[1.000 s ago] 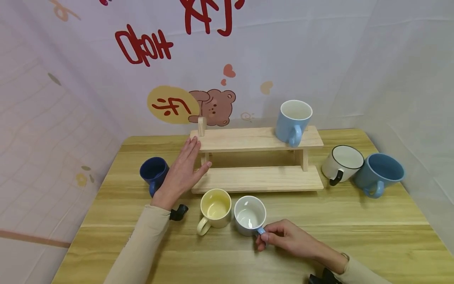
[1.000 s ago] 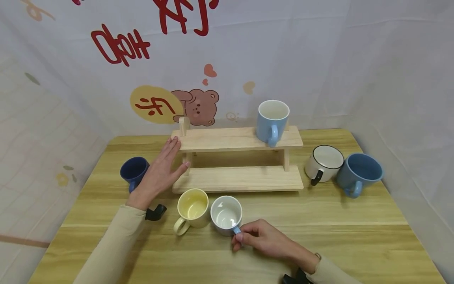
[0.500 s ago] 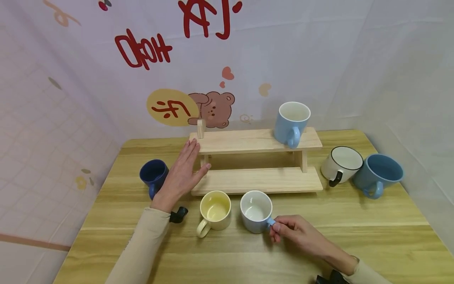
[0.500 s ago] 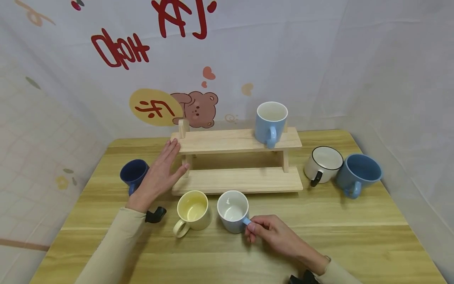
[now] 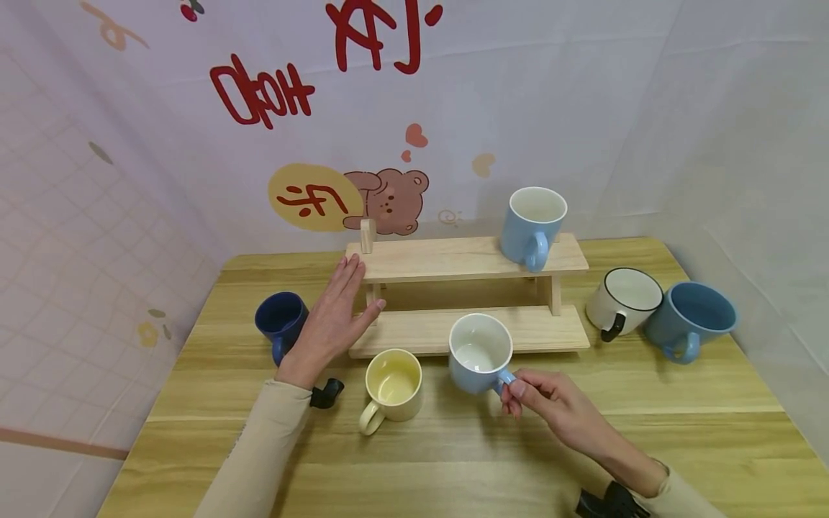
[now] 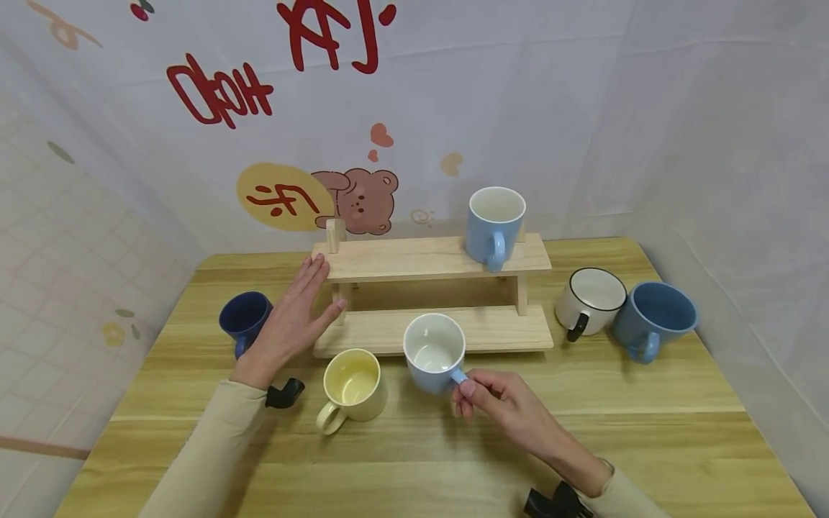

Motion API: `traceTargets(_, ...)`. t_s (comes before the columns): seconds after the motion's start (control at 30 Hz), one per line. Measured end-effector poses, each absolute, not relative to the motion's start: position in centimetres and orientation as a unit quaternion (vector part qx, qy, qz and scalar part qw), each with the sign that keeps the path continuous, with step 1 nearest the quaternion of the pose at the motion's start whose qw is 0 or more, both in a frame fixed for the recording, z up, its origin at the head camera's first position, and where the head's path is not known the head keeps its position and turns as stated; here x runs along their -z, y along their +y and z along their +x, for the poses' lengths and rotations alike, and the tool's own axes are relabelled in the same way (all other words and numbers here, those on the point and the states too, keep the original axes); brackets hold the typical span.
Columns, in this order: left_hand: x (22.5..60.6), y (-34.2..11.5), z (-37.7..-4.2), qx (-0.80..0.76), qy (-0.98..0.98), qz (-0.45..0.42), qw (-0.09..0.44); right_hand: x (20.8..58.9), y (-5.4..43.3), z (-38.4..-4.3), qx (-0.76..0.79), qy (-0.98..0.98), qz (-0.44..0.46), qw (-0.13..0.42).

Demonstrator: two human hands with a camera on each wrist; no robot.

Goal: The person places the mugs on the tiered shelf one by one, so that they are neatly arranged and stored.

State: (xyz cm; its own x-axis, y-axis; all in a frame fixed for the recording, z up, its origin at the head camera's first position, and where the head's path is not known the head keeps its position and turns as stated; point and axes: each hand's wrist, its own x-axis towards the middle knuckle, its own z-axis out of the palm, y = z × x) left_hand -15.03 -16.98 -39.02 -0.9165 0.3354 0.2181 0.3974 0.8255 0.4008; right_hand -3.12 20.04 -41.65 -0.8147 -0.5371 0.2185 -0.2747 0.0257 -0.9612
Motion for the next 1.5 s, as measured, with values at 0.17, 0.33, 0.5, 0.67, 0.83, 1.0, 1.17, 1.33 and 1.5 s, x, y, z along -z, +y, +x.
traceTargets(0.17, 39.0, -16.9, -15.0, 0.225, -0.953, -0.191, 0.069, 40.6, 19.5, -3.2, 0.651, 0.704, -0.275, 0.07)
traceTargets(0.33, 38.9, -16.9, -15.0, 0.226, -0.953, -0.19, 0.07, 39.4, 18.8, -3.6, 0.653, 0.711, -0.259, 0.036)
traceTargets(0.5, 38.9, -16.9, -15.0, 0.226, -0.953, -0.19, 0.069, 38.3, 18.3, -4.2, 0.654, 0.717, -0.241, 0.016)
traceTargets(0.67, 39.0, -16.9, -15.0, 0.225, -0.953, -0.19, 0.07, 37.5, 17.6, -4.8, 0.661, 0.716, -0.224, -0.004)
traceTargets(0.83, 39.1, -16.9, -15.1, 0.227, -0.952, -0.192, 0.075, 36.9, 17.0, -5.3, 0.671, 0.714, -0.202, -0.017)
traceTargets(1.0, 39.1, -16.9, -15.0, 0.228, -0.952, -0.191, 0.074, 36.3, 16.5, -5.9, 0.662, 0.728, -0.175, -0.029)
traceTargets(1.17, 39.1, -16.9, -15.0, 0.23, -0.952, -0.191, 0.072, 35.8, 15.9, -6.8, 0.654, 0.741, -0.15, -0.037)
traceTargets(1.33, 39.2, -17.0, -15.0, 0.229, -0.952, -0.19, 0.073, 35.4, 15.2, -7.7, 0.662, 0.735, -0.137, -0.042)
traceTargets(1.5, 39.3, -17.0, -15.1, 0.228, -0.952, -0.189, 0.074, 35.2, 14.7, -8.6, 0.674, 0.726, -0.128, -0.058)
